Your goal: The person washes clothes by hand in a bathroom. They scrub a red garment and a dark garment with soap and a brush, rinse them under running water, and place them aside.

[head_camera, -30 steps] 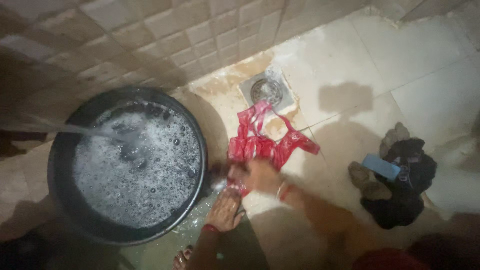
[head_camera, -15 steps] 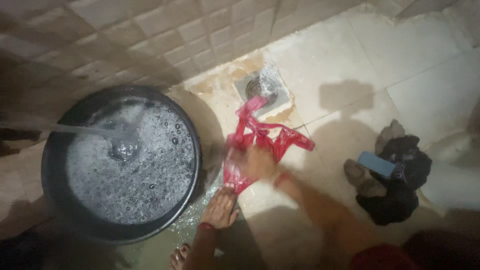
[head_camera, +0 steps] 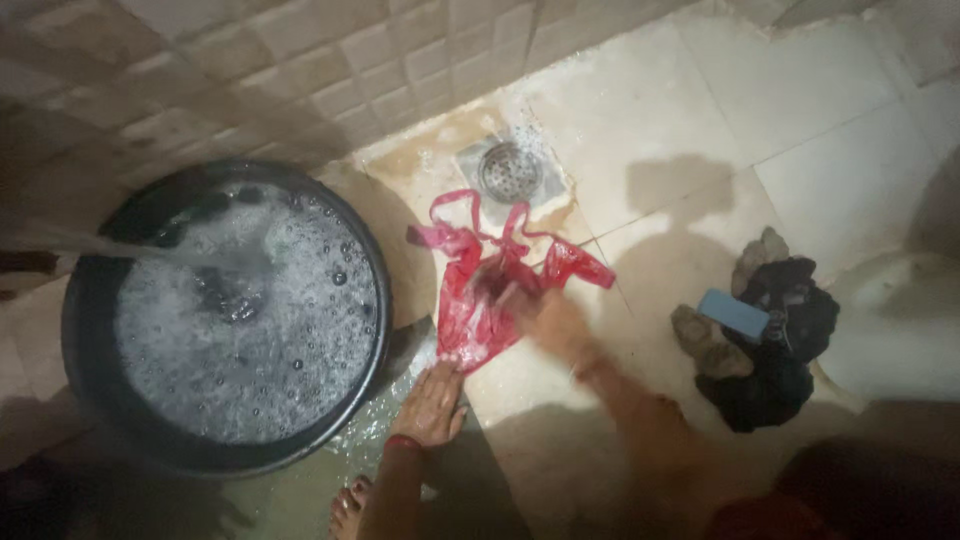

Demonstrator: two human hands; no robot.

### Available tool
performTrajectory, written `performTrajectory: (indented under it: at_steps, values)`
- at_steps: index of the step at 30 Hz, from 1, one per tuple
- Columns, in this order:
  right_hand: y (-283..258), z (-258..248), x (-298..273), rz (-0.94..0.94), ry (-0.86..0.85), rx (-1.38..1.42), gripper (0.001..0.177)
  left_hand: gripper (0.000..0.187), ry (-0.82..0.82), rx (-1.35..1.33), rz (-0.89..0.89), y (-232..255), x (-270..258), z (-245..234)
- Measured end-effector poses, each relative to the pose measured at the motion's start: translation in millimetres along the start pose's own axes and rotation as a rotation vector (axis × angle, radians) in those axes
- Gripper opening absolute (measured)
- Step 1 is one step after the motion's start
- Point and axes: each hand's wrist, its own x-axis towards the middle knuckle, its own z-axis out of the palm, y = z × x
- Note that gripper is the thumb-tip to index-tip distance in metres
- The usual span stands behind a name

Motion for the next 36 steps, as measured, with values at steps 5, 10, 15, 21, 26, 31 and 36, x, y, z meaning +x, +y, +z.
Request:
performTrajectory:
  at_steps: [5, 10, 15, 21, 26, 31, 36]
  values:
    - [23.8, -46.3, 57.6, -0.236, 0.741, -0.459, 0.068, 0.068, 0.118, -0.028, 0.037, 6.1, -4.2, -12.8]
    - [-18.4, 34.2, -37.0, -0.732, 0.447, -0.431, 0.059, 0.074, 0.097, -0.047, 0.042, 3.0, -3.0, -9.4]
    - [27.1, -29.9, 13.3, -0.06, 0.235, -0.031, 0.065, 0.068, 0.18, -0.09, 0.075, -1.5, -5.3, 0.0]
    - [33.1, -24.6, 49.7, -0.365, 0.692, -0.31, 0.076, 0.069, 0.204, -0.107, 0.069, -2.5, -4.0, -9.8]
    - [-11.0, 49.5, -23.2, -0.239, -0.03, -0.208, 0.067, 0.069, 0.187, -0.092, 0.067, -2.5, -6.6, 1.0]
    - [15.7, -32.2, 44.9, -0.079, 0.404, 0.246, 0.072, 0.07, 0.234, -0.142, 0.058, -2.4, -7.5, -1.6]
    - [0.6, -23.2, 39.9, -0.573, 0.641, -0.172, 0.073, 0.07, 0.171, -0.101, 0.027, 0.7, -8.9, -4.5]
